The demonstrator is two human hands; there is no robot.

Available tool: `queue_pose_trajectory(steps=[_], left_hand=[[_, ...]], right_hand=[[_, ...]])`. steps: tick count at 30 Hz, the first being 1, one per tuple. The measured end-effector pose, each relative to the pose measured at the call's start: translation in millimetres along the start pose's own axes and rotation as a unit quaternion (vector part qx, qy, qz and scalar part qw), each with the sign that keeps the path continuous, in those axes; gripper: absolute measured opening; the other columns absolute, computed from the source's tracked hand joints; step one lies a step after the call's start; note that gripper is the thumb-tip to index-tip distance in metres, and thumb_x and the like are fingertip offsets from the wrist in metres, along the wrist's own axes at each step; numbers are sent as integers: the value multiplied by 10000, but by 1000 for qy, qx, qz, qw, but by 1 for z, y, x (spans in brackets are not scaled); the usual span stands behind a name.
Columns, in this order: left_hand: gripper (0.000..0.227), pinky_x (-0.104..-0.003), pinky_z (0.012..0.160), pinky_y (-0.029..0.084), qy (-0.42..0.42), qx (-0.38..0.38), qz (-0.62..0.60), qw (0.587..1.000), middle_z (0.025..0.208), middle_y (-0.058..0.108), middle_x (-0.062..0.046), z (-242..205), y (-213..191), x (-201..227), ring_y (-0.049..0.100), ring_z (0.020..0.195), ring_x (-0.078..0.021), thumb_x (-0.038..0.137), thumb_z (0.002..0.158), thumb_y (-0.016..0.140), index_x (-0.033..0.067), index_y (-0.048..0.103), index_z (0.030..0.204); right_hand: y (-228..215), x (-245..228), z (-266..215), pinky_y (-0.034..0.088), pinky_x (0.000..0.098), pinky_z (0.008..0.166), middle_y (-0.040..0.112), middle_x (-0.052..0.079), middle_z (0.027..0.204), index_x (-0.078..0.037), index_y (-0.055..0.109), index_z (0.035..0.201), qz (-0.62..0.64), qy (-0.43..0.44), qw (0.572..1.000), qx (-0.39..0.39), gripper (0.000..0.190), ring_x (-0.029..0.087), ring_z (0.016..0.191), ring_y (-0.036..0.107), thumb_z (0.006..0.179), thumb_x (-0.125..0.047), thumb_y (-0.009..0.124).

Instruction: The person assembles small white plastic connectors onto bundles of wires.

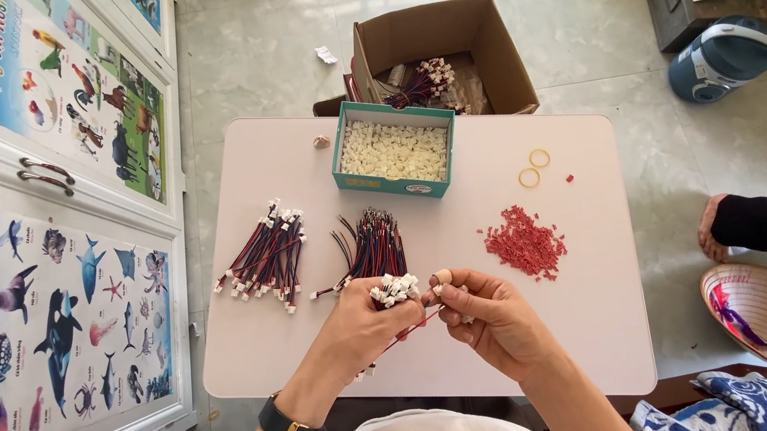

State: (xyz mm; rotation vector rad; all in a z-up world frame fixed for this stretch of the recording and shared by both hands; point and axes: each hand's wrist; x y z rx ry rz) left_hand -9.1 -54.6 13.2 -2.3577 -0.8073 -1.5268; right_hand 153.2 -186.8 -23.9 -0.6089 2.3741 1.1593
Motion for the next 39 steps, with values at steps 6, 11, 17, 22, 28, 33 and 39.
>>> queue_pose_trajectory(steps=[6, 11, 17, 22, 28, 33, 39], left_hand=[[179, -262, 494, 402, 1, 3, 18, 1000, 607, 595, 15, 0, -1, 3, 513, 561, -58, 162, 823, 695, 26, 673, 709], [186, -266, 478, 376, -5, -9, 9, 1000, 596, 577, 19, 1, -1, 0, 491, 546, -62, 148, 810, 690, 29, 648, 674], [163, -259, 469, 355, -20, -34, -45, 998, 589, 567, 15, 4, -5, -3, 482, 531, -62, 120, 793, 687, 24, 658, 665], [157, -258, 424, 330, -57, -17, -73, 996, 569, 570, 2, 3, -6, -2, 466, 483, -64, 128, 791, 698, 20, 698, 677], [173, -250, 427, 327, -69, -24, -92, 993, 580, 573, 1, 6, -12, -8, 469, 487, -64, 131, 806, 701, 13, 699, 680], [163, -246, 446, 361, -46, -38, -94, 994, 587, 598, -5, 7, -13, -5, 501, 502, -66, 129, 797, 692, 14, 700, 681], [176, -243, 444, 343, -22, -39, -117, 992, 586, 578, -9, 8, -18, -7, 479, 504, -65, 130, 815, 683, 23, 684, 674]], right_hand=[[-4, 2, 1, 468, 220, 570, 714, 51, 868, -10, 713, 1030, -3, -13, 1000, -7, 119, 86, 680, 588, 920, -55, 710], [-4, 3, 0, 433, 217, 575, 701, 26, 875, 6, 717, 1042, -17, -36, 999, -33, 126, 72, 678, 543, 929, -51, 710], [1, 7, -1, 407, 217, 580, 684, 5, 867, 6, 719, 1051, -34, -64, 996, -54, 138, 70, 674, 510, 937, -70, 709], [-1, 8, 2, 396, 216, 580, 674, 0, 861, 8, 723, 1063, -48, -83, 993, -69, 142, 64, 674, 496, 951, -79, 713], [5, 8, 2, 391, 220, 585, 688, -2, 872, -3, 717, 1049, -48, -81, 993, -73, 132, 64, 679, 497, 942, -80, 709], [-1, 9, 4, 384, 218, 580, 667, 3, 860, 6, 720, 1071, -58, -85, 991, -83, 127, 71, 673, 483, 975, -76, 704], [10, 8, 0, 396, 222, 592, 699, 42, 893, -16, 698, 1054, -35, -68, 994, -74, 113, 73, 674, 489, 954, -64, 676]])
Point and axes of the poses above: each hand's wrist, its own z-axis towards the middle knuckle, its own y-axis out of the palm, x = y × z
